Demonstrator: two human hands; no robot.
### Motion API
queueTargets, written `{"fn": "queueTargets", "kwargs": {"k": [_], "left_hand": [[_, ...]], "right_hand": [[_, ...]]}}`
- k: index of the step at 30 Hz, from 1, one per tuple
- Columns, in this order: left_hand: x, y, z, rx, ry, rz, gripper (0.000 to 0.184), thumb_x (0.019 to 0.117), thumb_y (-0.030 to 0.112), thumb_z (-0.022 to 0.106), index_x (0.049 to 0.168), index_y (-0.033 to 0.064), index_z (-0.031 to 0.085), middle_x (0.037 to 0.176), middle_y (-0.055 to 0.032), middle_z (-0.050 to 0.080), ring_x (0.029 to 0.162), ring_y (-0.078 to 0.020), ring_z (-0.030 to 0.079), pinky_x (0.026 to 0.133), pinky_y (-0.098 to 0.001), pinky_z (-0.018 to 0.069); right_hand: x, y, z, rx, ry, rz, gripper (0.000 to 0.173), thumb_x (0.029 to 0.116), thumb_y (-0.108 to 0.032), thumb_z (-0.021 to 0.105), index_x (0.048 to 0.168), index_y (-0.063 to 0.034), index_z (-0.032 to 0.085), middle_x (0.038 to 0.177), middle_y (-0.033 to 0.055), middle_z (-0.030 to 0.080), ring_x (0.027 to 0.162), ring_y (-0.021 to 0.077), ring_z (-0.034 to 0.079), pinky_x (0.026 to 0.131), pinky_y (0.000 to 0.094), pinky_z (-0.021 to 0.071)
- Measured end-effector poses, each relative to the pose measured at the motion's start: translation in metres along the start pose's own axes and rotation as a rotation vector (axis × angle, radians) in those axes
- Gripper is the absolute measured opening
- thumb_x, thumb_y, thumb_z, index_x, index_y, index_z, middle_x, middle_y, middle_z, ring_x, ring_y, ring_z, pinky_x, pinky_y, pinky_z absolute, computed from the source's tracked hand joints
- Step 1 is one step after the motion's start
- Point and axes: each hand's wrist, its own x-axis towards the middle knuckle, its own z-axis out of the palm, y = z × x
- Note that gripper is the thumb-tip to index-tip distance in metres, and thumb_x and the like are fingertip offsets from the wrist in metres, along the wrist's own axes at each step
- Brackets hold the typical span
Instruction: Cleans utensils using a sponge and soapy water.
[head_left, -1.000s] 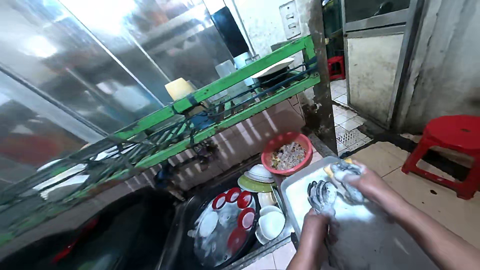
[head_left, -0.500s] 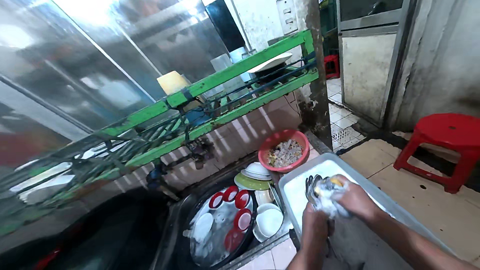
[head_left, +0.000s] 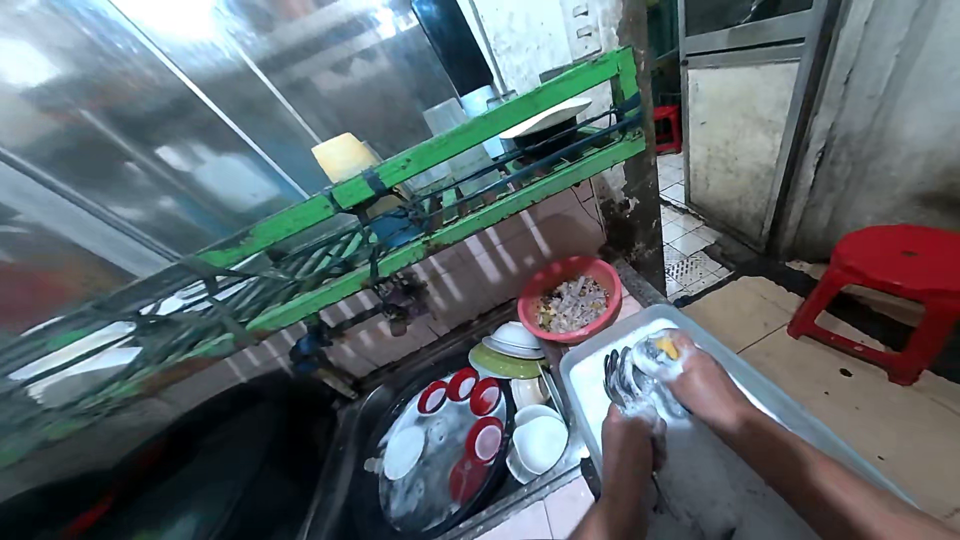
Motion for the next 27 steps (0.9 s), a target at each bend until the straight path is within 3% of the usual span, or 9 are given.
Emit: {"fn": "queueTargets", "kwargs": {"k": [5, 8, 10, 12, 15, 19, 22, 24, 27], "left_hand": [[-0.003, -0.006, -0.003, 0.021, -0.027, 0.038, 0.013, 0.0986, 0.002, 0.055, 0.11, -0.0008, 0.053, 0.064, -0.0051, 0.056, 0.048, -0.0106, 0.052, 0.044, -0.0239, 0.0443], [-0.005, 0.003, 0.001, -0.06, -0.025, -0.057, 0.013, 0.1009, 0.004, 0.056, 0.112, 0.0004, 0.051, 0.066, -0.006, 0.057, 0.047, -0.0102, 0.051, 0.042, -0.0231, 0.0428], [-0.008, 0.005, 0.0, -0.135, -0.066, -0.076, 0.011, 0.1033, 0.007, 0.053, 0.111, 0.0005, 0.051, 0.067, -0.0066, 0.057, 0.047, -0.0104, 0.052, 0.041, -0.0228, 0.0431], [-0.01, 0.004, -0.004, -0.214, -0.18, -0.076, 0.014, 0.1054, 0.01, 0.048, 0.113, -0.0007, 0.051, 0.069, -0.008, 0.06, 0.049, -0.0108, 0.056, 0.043, -0.0225, 0.0466], [-0.015, 0.006, -0.002, -0.205, -0.308, -0.093, 0.016, 0.1067, 0.013, 0.045, 0.114, 0.0009, 0.052, 0.07, -0.0067, 0.061, 0.051, -0.0103, 0.057, 0.045, -0.0223, 0.0481], [-0.018, 0.008, 0.001, -0.139, -0.258, -0.063, 0.018, 0.1071, 0.012, 0.047, 0.118, -0.0014, 0.051, 0.074, -0.0099, 0.065, 0.052, -0.0112, 0.059, 0.047, -0.0226, 0.0491], [-0.017, 0.006, 0.005, -0.094, -0.196, -0.034, 0.015, 0.1055, 0.007, 0.05, 0.118, -0.0012, 0.05, 0.074, -0.0087, 0.064, 0.051, -0.0088, 0.055, 0.045, -0.0205, 0.0458], [-0.016, 0.005, 0.007, -0.071, -0.148, -0.003, 0.015, 0.1028, 0.002, 0.052, 0.117, -0.0011, 0.051, 0.072, -0.0067, 0.062, 0.05, -0.0074, 0.053, 0.045, -0.02, 0.0441], [-0.013, 0.002, 0.003, -0.062, -0.123, 0.054, 0.014, 0.1001, 0.002, 0.052, 0.114, -0.0012, 0.053, 0.066, -0.0039, 0.057, 0.049, -0.0076, 0.052, 0.046, -0.0216, 0.0443]], "right_hand": [[-0.015, 0.007, 0.004, -0.066, -0.168, -0.016, 0.052, 0.0971, -0.03, 0.066, 0.144, -0.0121, 0.053, 0.119, 0.0223, 0.069, 0.112, 0.0393, 0.066, 0.097, 0.0603, 0.0505], [0.008, 0.009, -0.013, 0.051, 0.077, 0.025, 0.046, 0.0958, -0.035, 0.072, 0.131, -0.008, 0.061, 0.106, 0.0225, 0.07, 0.098, 0.0398, 0.068, 0.087, 0.0628, 0.0533], [0.017, 0.008, -0.027, 0.198, 0.176, 0.05, 0.057, 0.0971, -0.035, 0.072, 0.141, -0.0043, 0.053, 0.117, 0.0267, 0.067, 0.105, 0.0438, 0.066, 0.091, 0.0662, 0.0505], [0.014, 0.01, -0.032, 0.249, 0.07, 0.08, 0.062, 0.0996, -0.037, 0.067, 0.15, -0.0076, 0.046, 0.127, 0.027, 0.064, 0.113, 0.0424, 0.064, 0.098, 0.0637, 0.0483], [0.001, 0.011, -0.031, 0.082, -0.097, -0.01, 0.045, 0.0982, -0.036, 0.068, 0.134, -0.0081, 0.062, 0.114, 0.0199, 0.069, 0.105, 0.0337, 0.067, 0.095, 0.0575, 0.0516], [0.001, 0.011, -0.051, 0.196, 0.235, -0.071, 0.035, 0.1028, -0.021, 0.063, 0.131, -0.0007, 0.064, 0.119, 0.0258, 0.068, 0.11, 0.0419, 0.066, 0.098, 0.0659, 0.0481], [0.004, 0.013, -0.052, 0.371, 0.343, 0.064, 0.039, 0.1026, -0.029, 0.063, 0.134, -0.0059, 0.06, 0.109, 0.0261, 0.068, 0.095, 0.0417, 0.066, 0.082, 0.0655, 0.0512], [-0.011, 0.007, -0.03, 0.419, 0.23, 0.107, 0.041, 0.1017, -0.028, 0.064, 0.133, -0.0026, 0.058, 0.107, 0.0232, 0.068, 0.091, 0.0352, 0.067, 0.082, 0.0575, 0.0543], [-0.035, 0.001, 0.0, 0.339, 0.013, 0.093, 0.046, 0.1001, -0.031, 0.064, 0.133, 0.0001, 0.058, 0.115, 0.0185, 0.068, 0.106, 0.0273, 0.068, 0.097, 0.0484, 0.0529]]}}
